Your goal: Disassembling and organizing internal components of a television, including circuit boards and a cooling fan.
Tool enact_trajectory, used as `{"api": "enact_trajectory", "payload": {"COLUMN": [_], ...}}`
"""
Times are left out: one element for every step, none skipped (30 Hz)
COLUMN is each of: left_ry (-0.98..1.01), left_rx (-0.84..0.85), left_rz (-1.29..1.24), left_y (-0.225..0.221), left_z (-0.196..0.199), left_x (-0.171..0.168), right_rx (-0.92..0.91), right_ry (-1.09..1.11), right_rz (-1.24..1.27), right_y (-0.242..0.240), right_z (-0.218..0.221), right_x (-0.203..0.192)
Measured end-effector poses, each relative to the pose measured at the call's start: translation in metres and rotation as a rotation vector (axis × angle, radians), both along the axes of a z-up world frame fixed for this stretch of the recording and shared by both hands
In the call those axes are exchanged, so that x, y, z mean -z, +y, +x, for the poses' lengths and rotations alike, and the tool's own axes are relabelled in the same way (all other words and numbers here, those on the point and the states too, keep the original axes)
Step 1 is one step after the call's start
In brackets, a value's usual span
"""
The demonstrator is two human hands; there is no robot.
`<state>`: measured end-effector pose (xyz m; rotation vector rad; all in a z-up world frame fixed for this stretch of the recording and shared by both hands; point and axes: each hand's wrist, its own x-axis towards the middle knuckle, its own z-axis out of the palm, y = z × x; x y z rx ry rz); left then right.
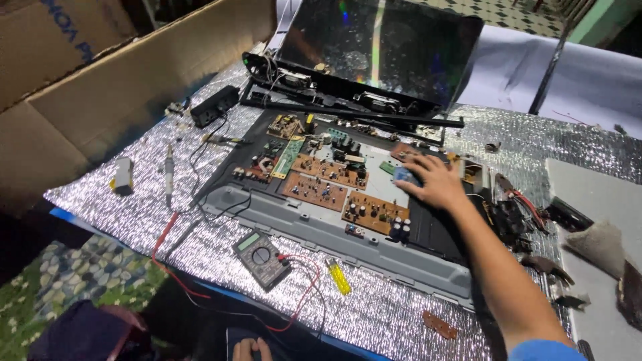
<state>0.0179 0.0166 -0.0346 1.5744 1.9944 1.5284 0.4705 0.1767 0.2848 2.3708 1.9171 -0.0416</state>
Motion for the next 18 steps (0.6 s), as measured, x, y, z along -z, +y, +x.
{"api": "enact_trajectory", "payload": {"left_ry": [-0.002,-0.001,0.002,0.000,0.022,0.045,0.041,0.028,0.015,0.012,0.029,0.046,0.046,0.045,0.046,0.046,0.064,0.083], "left_rx": [-0.005,0.001,0.000,-0.012,-0.021,-0.030,-0.040,-0.042,-0.040,-0.045,-0.040,-0.036,-0.040,-0.046,-0.052,-0.056,-0.069,-0.081], "left_rz": [-0.003,0.012,0.023,0.017,0.031,0.046,0.049,0.030,0.010,0.012,0.040,0.069,0.071,0.045,0.019,0.022,0.008,-0.006], "left_y": [0.001,0.001,-0.002,-0.005,-0.004,-0.004,-0.004,-0.004,-0.006,-0.005,-0.004,-0.003,-0.004,-0.004,-0.005,-0.003,-0.004,-0.004], "left_z": [-0.001,-0.002,-0.005,-0.007,-0.009,-0.012,-0.013,-0.013,-0.013,-0.013,-0.013,-0.013,-0.011,-0.010,-0.009,-0.007,-0.006,-0.004], "left_x": [-0.005,-0.010,-0.015,-0.009,-0.005,-0.001,-0.005,-0.008,-0.011,-0.015,-0.018,-0.022,-0.019,-0.017,-0.014,-0.015,-0.017,-0.018], "right_rx": [-0.005,0.081,0.160,0.148,0.181,0.212,0.202,0.293,0.388,0.383,0.395,0.408,0.404,0.269,0.130,0.126,-0.012,-0.151], "right_ry": [-0.002,0.033,0.069,0.067,0.015,-0.035,-0.038,-0.115,-0.193,-0.196,-0.212,-0.226,-0.226,-0.045,0.134,0.136,0.179,0.221], "right_rz": [-0.003,0.016,0.032,0.025,0.149,0.274,0.277,0.197,0.116,0.119,0.189,0.261,0.263,0.307,0.350,0.353,0.327,0.301], "right_y": [-0.007,-0.015,-0.021,-0.023,-0.028,-0.037,-0.039,-0.041,-0.046,-0.040,-0.033,-0.026,-0.013,-0.001,0.012,0.028,0.043,0.058], "right_z": [0.006,0.012,0.016,0.054,0.093,0.132,0.147,0.163,0.180,0.183,0.186,0.189,0.156,0.124,0.090,0.061,0.032,0.003], "right_x": [-0.007,-0.014,-0.020,0.009,0.030,0.047,0.046,0.046,0.046,0.047,0.048,0.049,0.039,0.028,0.018,0.016,0.014,0.013]}}
